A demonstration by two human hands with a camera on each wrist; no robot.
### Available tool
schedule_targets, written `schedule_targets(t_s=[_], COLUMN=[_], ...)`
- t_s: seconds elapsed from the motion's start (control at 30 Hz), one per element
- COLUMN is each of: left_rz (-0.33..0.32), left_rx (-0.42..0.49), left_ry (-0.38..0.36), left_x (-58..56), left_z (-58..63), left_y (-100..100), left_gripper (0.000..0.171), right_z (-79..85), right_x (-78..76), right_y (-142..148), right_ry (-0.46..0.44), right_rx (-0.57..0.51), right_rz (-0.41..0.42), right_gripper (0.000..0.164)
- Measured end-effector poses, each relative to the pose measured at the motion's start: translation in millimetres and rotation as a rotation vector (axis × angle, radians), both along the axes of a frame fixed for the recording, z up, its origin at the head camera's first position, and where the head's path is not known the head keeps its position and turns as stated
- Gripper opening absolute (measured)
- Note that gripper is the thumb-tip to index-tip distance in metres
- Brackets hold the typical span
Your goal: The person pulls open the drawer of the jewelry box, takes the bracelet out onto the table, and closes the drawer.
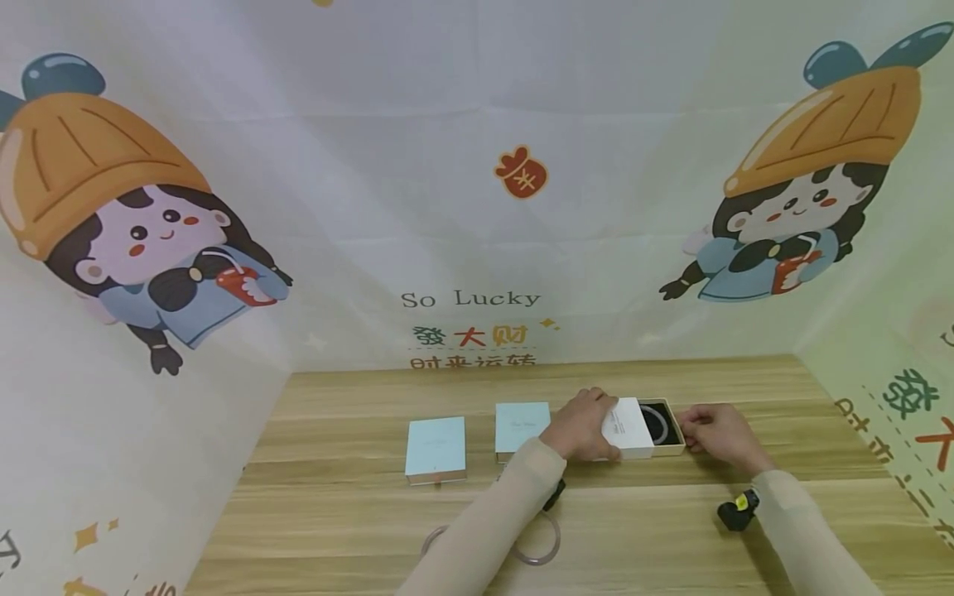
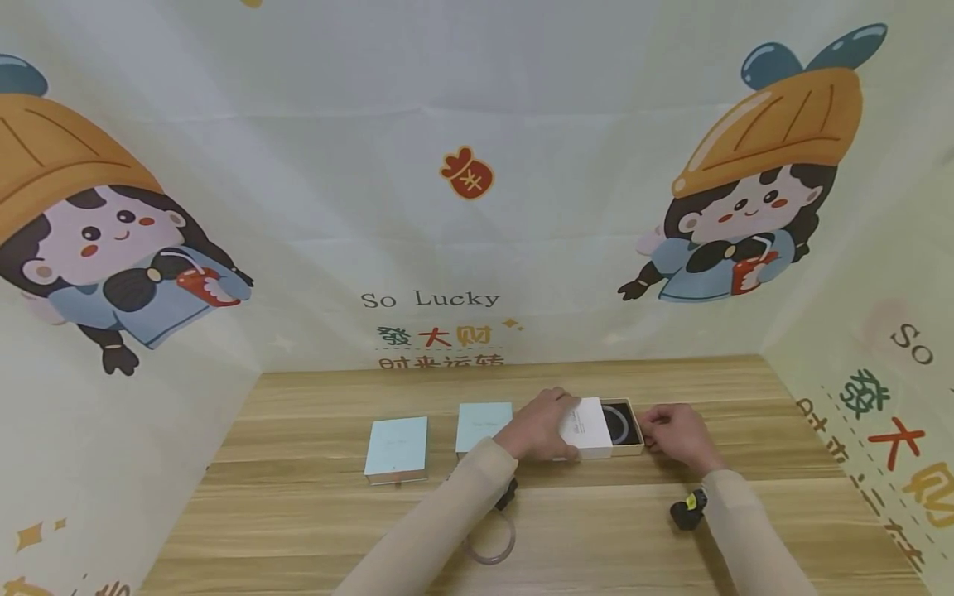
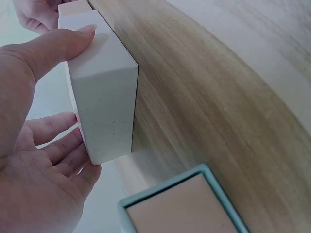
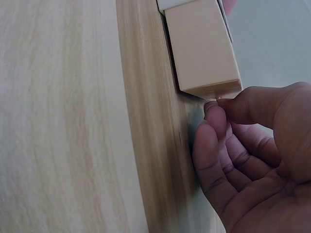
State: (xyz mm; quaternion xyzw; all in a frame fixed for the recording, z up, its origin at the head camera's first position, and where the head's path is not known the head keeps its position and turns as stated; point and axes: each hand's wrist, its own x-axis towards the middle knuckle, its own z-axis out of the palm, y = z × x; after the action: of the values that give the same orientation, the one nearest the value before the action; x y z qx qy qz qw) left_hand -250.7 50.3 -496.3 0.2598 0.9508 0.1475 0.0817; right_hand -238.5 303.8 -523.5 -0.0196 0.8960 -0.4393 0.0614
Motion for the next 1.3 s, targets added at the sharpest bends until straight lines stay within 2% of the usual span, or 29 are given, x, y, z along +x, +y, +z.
schedule_targets(t_s=[0.37,0.93,1.3], left_rz=[0.010,0.004,0.003], left_rx=[0.000,-0.003,-0.002], left_ry=[-0.005,-0.011,-0.011], left_x=[-2.0,0.6,-1.8], left_z=[-4.2,-0.8,-2.1], left_y=[1.3,1.3,1.1], left_gripper=[0.089,0.089,0.090], right_z=[4.2,6.3,2.9], right_x=[1.8,3.9,0.7], right_y=[9.3,22.2,31.1], right_ry=[-0.029,-0.017,-0.044], right_rx=[0.008,0.056,0.010], right_rz=[-0.022,-0.006,-0.006], right_gripper=[0.027,0.027,0.029])
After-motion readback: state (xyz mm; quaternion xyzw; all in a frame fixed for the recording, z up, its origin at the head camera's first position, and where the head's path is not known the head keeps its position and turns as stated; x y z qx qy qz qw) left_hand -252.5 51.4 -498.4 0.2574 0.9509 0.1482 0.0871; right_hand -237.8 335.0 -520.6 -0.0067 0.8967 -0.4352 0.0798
